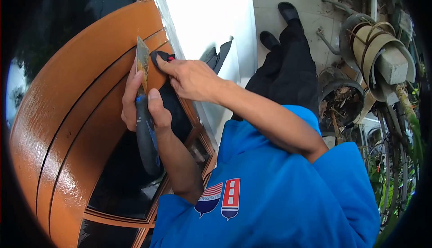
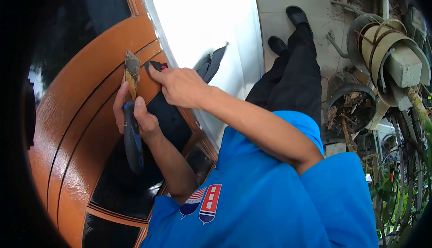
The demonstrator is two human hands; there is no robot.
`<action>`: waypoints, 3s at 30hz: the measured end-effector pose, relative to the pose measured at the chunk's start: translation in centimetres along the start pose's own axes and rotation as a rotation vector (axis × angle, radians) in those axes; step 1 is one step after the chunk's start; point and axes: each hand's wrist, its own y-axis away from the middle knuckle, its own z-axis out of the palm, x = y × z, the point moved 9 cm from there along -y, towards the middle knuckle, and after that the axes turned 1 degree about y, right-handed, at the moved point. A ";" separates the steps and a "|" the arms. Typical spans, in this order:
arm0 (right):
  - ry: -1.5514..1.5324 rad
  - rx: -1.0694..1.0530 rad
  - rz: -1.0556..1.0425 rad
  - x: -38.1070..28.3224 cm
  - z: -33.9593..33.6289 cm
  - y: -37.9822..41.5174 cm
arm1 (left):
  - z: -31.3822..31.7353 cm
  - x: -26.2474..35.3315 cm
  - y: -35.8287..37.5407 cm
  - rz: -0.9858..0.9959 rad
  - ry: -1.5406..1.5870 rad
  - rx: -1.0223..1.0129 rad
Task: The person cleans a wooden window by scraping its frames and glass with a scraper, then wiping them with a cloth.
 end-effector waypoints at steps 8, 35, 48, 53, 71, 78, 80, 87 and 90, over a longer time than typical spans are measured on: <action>-0.162 0.119 0.139 2.2 -3.2 -3.2 | 0.8 -0.8 -0.6 -0.117 -0.144 -0.138; 0.123 0.019 0.123 -5.9 -5.2 4.1 | 6.6 -3.5 3.3 -0.185 -0.102 0.037; 0.094 0.094 0.098 -5.6 -4.3 3.3 | 6.8 -4.8 3.2 -0.198 0.004 -0.022; 0.076 0.108 0.087 -4.8 -4.0 3.2 | 7.0 -4.0 2.5 -0.195 0.020 -0.033; 0.036 0.122 0.023 -5.0 -4.2 2.9 | 6.1 -5.5 3.7 -0.170 -0.028 0.069; -0.415 0.302 0.085 0.0 -7.7 1.9 | 3.3 -3.2 2.8 -0.142 0.018 0.145; -0.335 0.244 0.119 1.1 -6.1 0.0 | 2.3 -2.0 2.5 -0.102 0.023 0.131; -0.370 0.164 0.235 2.6 -2.4 -4.6 | 1.5 -1.2 1.2 -0.005 -0.022 0.064; -0.421 0.212 0.252 2.9 -1.6 -3.3 | 1.4 -2.1 1.3 -0.026 0.037 0.086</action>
